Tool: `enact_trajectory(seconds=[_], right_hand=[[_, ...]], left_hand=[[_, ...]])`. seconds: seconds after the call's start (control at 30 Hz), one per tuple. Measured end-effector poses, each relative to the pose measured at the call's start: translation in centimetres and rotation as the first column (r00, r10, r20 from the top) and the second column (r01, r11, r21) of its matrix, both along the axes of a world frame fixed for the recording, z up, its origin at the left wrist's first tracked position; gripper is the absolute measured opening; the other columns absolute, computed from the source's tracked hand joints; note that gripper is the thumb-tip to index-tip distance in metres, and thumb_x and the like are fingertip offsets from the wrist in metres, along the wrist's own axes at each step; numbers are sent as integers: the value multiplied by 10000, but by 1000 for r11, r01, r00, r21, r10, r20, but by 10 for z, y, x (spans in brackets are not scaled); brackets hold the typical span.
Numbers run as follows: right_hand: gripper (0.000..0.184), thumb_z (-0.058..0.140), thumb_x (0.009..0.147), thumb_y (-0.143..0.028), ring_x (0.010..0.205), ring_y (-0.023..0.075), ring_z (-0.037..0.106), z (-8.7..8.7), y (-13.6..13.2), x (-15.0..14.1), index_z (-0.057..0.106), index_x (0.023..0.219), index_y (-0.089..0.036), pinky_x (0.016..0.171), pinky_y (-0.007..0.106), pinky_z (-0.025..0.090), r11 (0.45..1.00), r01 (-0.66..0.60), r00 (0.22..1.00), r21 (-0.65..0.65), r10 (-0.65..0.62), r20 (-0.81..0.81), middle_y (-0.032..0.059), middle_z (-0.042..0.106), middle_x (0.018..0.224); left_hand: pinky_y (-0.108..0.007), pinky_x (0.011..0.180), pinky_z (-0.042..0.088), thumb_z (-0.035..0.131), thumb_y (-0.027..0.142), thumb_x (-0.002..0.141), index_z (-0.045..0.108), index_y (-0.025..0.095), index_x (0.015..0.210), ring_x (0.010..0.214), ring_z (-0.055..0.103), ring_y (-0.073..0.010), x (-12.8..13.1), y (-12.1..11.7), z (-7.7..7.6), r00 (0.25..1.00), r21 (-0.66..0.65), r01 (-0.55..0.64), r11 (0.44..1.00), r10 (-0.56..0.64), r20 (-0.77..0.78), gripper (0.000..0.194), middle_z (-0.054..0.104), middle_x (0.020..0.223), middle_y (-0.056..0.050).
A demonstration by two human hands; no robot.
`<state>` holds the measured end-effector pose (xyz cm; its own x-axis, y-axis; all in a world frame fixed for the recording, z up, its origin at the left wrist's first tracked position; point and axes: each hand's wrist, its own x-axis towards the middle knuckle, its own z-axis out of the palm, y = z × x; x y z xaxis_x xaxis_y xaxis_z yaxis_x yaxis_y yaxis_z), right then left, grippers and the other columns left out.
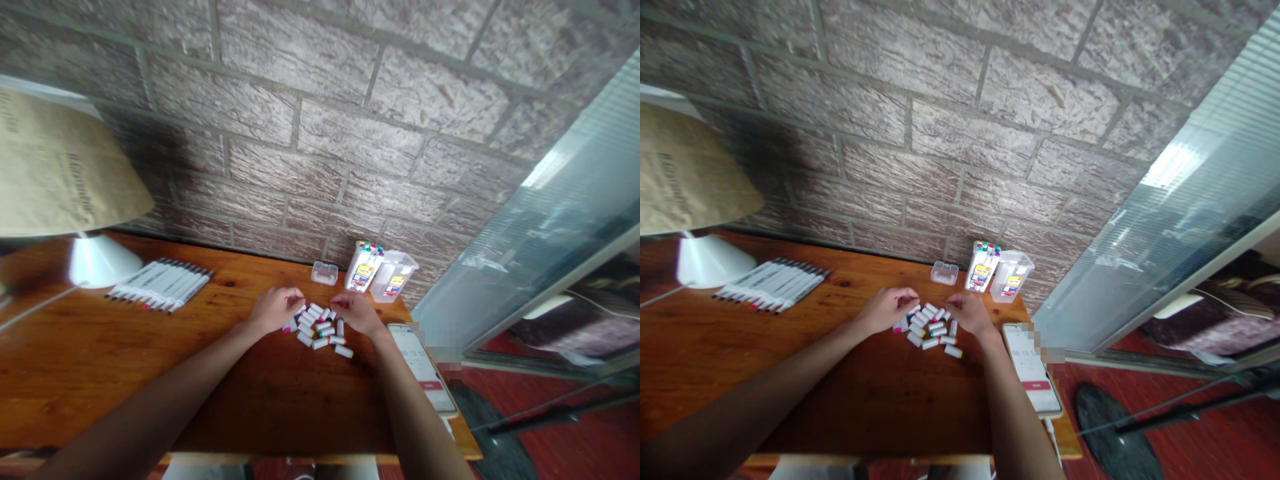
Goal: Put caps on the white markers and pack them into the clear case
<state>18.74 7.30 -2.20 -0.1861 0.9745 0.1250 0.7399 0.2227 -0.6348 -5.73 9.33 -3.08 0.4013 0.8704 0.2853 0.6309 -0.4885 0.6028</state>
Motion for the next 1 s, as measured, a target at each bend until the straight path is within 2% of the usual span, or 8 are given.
enact_trajectory(seconds=[0.67, 1.0], right_hand=[[155, 614, 834, -222, 769, 182, 703, 1, 0, 2, 764, 871, -198, 724, 271, 519, 998, 59, 998, 33, -60, 35, 49, 774, 864], [156, 610, 844, -222, 762, 175, 709, 1, -2, 0, 762, 874, -201, 724, 263, 533, 999, 33, 999, 16, -33, -4, 35, 780, 855]], left_hand=[[-237, 690, 439, 559, 353, 888, 737, 232, 901, 759, 675, -160, 0, -2, 3, 1000, -10, -21, 1000, 21, -3, 216, 770, 877, -13], [-228, 674, 443, 553, 355, 891, 735, 231, 893, 757, 677, -155, -1, -2, 4, 1000, -11, -11, 1000, 11, 9, 220, 773, 874, -8]])
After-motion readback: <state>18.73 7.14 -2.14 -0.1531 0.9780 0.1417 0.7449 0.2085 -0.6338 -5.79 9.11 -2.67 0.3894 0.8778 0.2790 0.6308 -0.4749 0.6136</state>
